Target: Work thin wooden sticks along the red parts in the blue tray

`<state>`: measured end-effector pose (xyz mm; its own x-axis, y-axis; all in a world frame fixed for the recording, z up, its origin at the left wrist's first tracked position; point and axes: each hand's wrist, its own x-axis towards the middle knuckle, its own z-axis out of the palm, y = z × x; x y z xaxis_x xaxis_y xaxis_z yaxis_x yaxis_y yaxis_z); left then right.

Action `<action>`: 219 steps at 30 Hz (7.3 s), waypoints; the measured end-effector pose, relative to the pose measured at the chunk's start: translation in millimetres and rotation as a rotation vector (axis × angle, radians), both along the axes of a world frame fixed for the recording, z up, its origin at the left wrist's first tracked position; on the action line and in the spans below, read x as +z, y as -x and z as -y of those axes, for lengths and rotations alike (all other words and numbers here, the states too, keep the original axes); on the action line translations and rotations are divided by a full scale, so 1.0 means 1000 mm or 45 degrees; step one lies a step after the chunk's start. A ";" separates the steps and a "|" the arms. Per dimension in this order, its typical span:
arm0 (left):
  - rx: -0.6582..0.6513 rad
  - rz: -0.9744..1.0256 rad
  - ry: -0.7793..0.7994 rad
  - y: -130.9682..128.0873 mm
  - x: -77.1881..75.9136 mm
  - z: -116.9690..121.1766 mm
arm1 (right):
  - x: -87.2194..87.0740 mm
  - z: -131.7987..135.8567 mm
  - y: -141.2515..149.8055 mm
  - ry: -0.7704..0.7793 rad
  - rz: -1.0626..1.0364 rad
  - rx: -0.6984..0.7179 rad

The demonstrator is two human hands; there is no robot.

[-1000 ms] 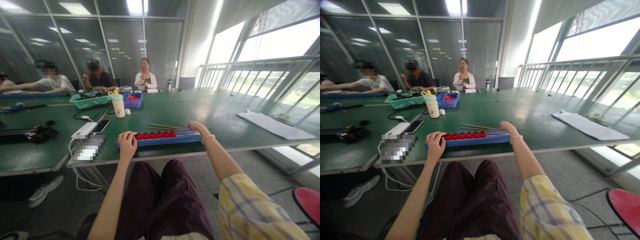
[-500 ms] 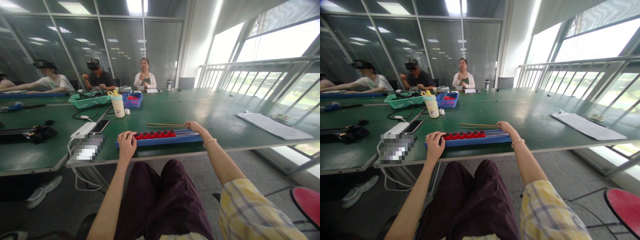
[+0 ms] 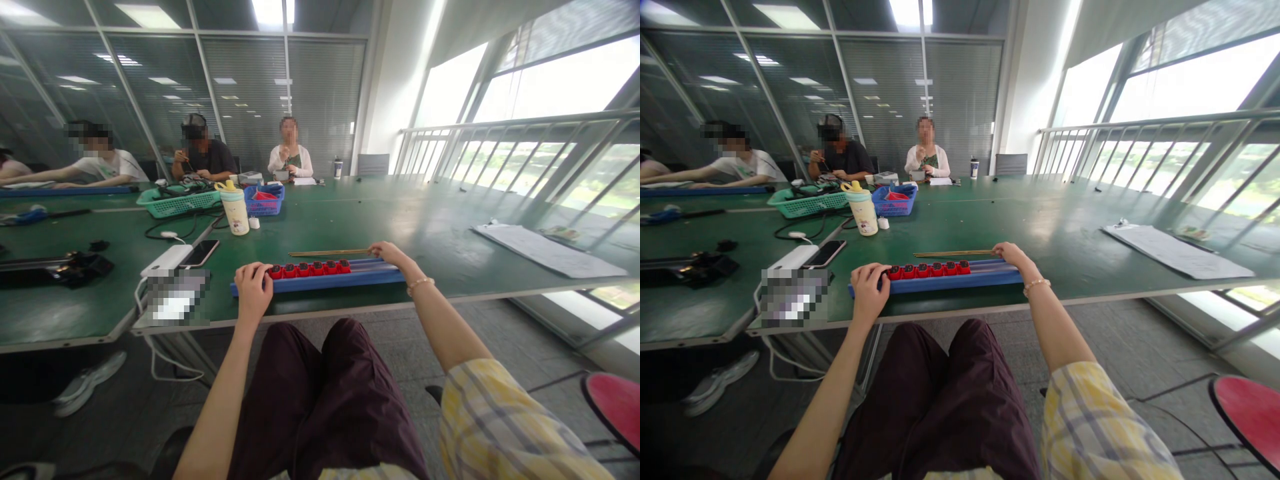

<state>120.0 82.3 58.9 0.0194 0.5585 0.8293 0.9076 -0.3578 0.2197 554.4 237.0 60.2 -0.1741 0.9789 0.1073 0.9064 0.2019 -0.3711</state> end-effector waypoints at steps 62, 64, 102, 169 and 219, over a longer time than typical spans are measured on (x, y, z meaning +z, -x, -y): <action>-0.048 0.031 -0.012 -0.002 0.004 0.006 | -0.026 0.117 0.075 -0.997 -0.554 -0.123; -0.044 0.027 -0.014 -0.002 0.004 0.005 | -0.027 0.117 0.075 -1.005 -0.558 -0.133; -0.097 -0.023 0.006 -0.001 0.001 0.004 | -0.023 0.120 0.075 -1.211 -0.623 -0.190; 0.006 -0.015 0.038 -0.001 -0.001 0.003 | -0.024 0.114 0.074 -1.221 -0.777 -0.144; 0.188 -0.018 0.101 -0.004 -0.003 0.003 | -0.027 0.110 0.074 -1.183 -0.633 -0.211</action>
